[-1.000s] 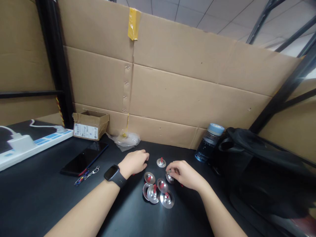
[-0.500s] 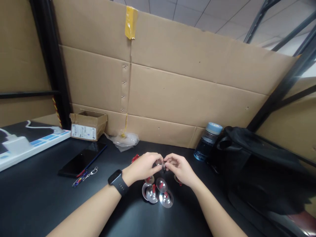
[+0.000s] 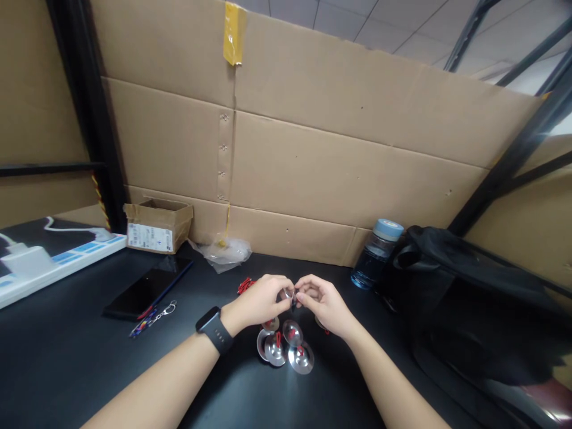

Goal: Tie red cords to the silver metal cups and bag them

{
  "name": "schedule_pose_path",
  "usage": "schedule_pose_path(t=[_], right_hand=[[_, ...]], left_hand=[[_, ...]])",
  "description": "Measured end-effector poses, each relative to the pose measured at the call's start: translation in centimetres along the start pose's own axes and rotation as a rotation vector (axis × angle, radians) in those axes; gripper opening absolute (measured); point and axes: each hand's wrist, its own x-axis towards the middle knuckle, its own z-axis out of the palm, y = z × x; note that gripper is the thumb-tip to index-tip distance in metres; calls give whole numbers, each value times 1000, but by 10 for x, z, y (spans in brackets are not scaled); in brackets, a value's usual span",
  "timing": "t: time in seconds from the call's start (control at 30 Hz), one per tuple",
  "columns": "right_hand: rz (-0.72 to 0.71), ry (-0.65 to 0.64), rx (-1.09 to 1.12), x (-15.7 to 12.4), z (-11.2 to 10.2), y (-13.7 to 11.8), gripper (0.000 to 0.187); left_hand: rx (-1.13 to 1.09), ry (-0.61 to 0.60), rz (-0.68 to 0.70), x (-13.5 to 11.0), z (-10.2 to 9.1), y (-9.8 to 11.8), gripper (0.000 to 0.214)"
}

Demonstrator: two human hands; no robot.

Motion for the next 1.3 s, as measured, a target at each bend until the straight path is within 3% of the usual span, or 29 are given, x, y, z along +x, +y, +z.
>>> schedule_pose_path(t=[0.47, 0.8, 1.13, 1.3], right_hand=[[30, -42, -39, -4, 3, -5, 26], [51, -68, -13, -4, 6, -9, 27], [-34, -126, -161, -9, 5, -19, 17], [-101, -109, -204, -10, 5, -15, 25]], left_hand=[[19, -4, 1, -1, 1, 4, 10], [-89, 7, -23, -3, 3, 5, 9], [-31, 11, -32, -3, 3, 4, 6], [-31, 9, -36, -3, 2, 7, 7]])
